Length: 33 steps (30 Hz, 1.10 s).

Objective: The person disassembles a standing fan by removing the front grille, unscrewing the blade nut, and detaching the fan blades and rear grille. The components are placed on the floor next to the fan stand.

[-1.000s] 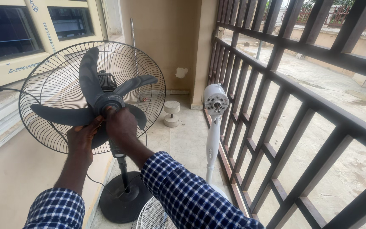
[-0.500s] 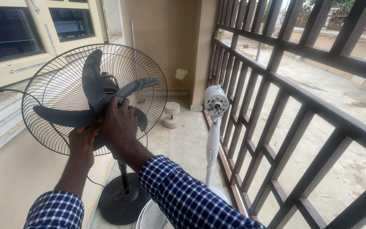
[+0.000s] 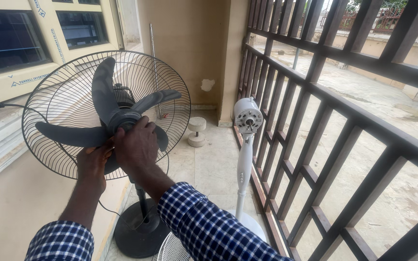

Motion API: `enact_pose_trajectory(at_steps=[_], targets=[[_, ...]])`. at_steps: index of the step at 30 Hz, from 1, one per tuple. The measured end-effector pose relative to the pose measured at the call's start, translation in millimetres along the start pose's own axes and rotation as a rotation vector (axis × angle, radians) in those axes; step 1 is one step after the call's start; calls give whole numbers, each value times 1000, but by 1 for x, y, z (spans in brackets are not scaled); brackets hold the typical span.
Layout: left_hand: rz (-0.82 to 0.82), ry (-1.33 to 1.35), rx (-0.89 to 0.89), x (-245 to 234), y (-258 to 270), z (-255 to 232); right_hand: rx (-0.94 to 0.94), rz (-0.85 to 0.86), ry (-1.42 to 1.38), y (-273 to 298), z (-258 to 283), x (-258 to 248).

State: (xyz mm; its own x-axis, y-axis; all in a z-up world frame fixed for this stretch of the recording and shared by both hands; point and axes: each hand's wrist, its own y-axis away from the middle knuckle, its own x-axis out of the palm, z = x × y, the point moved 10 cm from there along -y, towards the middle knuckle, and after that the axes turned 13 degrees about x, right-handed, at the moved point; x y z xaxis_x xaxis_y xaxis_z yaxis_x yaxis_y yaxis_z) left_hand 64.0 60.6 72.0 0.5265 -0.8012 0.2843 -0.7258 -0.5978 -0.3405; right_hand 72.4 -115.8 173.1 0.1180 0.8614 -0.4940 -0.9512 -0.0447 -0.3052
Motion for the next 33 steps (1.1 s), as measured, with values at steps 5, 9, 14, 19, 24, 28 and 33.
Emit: enact_pose_trajectory(at_steps=[5,9,14,19,24,28,33], targets=[[50,45,46,4,-2,-3,-237,-80,184,17,14,-5],[44,55,28,5,2,-4,-229,-89,171,6,3,9],[15,-9,9,1,1,-4,213,139,-23,-11,-31,16],[54,34,6,2,-7,8,-22,3,40,4,-5,-5],[7,-35,5,-6,-12,24,32,21,-39,-1,-11,9],[-6,-18,46,-4,-6,14,98,74,-198,-8,-28,23],[-165,-361,121,-10,17,-18,97,12,-287,-12,-35,21]])
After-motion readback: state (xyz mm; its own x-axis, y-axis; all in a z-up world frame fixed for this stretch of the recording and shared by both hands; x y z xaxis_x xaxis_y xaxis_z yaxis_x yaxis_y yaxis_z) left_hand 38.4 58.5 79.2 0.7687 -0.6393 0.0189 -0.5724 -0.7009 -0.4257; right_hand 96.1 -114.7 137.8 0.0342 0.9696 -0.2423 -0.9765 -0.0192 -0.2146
